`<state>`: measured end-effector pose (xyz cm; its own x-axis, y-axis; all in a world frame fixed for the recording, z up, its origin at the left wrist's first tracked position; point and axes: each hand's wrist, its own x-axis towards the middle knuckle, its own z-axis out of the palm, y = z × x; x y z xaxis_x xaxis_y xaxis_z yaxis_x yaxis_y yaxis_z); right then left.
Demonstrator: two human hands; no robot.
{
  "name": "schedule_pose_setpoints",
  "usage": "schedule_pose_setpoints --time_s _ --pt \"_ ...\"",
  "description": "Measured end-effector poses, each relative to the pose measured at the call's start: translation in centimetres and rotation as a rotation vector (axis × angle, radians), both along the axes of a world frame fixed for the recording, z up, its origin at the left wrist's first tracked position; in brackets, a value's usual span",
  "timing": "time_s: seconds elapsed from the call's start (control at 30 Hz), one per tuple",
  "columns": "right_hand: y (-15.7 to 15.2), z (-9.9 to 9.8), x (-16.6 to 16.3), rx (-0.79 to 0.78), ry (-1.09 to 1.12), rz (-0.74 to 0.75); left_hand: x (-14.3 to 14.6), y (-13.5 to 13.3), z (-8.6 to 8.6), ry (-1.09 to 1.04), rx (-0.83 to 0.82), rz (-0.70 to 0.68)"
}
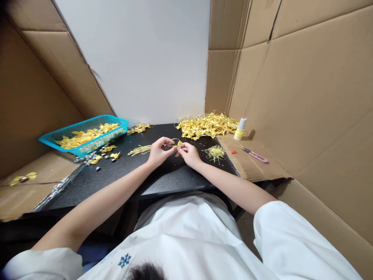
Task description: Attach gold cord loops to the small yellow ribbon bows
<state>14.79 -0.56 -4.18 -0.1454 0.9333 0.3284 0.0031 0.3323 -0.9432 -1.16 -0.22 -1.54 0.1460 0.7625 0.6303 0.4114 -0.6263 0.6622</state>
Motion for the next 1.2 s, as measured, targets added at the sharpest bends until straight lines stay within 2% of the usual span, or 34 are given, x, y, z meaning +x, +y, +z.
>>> schedule_pose_setpoints --time_s 0.1,0.2,0.33,0.47,0.57,0.73,0.8,1.03,1.2 --pt "-0.1 0.1 0.0 0.028 -0.06 -0.036 -0.1 0.0 0.3 0.127 0.19 0.013" --pt "-0.2 0.0 0.0 0.051 -0.113 -0.068 -0.4 0.4 0.4 0.277 0.288 0.007" --pt "-0.5 0.0 0.0 0.089 -0.151 -0.09 -0.7 0.8 0.6 0.438 0.337 0.025" --pt "-0.8 0.1 -0.1 0.115 -0.204 -0.106 -0.7 0.7 0.8 0.493 0.313 0.017" --pt "-1.0 0.3 -0.2 0.113 -0.233 -0.113 -0.5 0.7 0.8 0.384 0.22 -0.018" --pt "-1.0 0.5 -0.1 0.114 -0.241 -0.117 -0.2 0.8 0.3 0.055 -0.186 -0.1" --pt "-1.1 0.5 -0.1 0.103 -0.231 -0.112 0.0 1.0 0.1 -0.034 -0.284 -0.133" --pt "-1.1 0.4 -0.1 0.09 -0.214 -0.131 0.4 1.2 -0.1 -0.288 -0.465 -0.206" --pt "-1.0 0.4 -0.1 0.098 -0.192 -0.133 0.3 1.4 -0.1 -0.35 -0.522 -0.233"
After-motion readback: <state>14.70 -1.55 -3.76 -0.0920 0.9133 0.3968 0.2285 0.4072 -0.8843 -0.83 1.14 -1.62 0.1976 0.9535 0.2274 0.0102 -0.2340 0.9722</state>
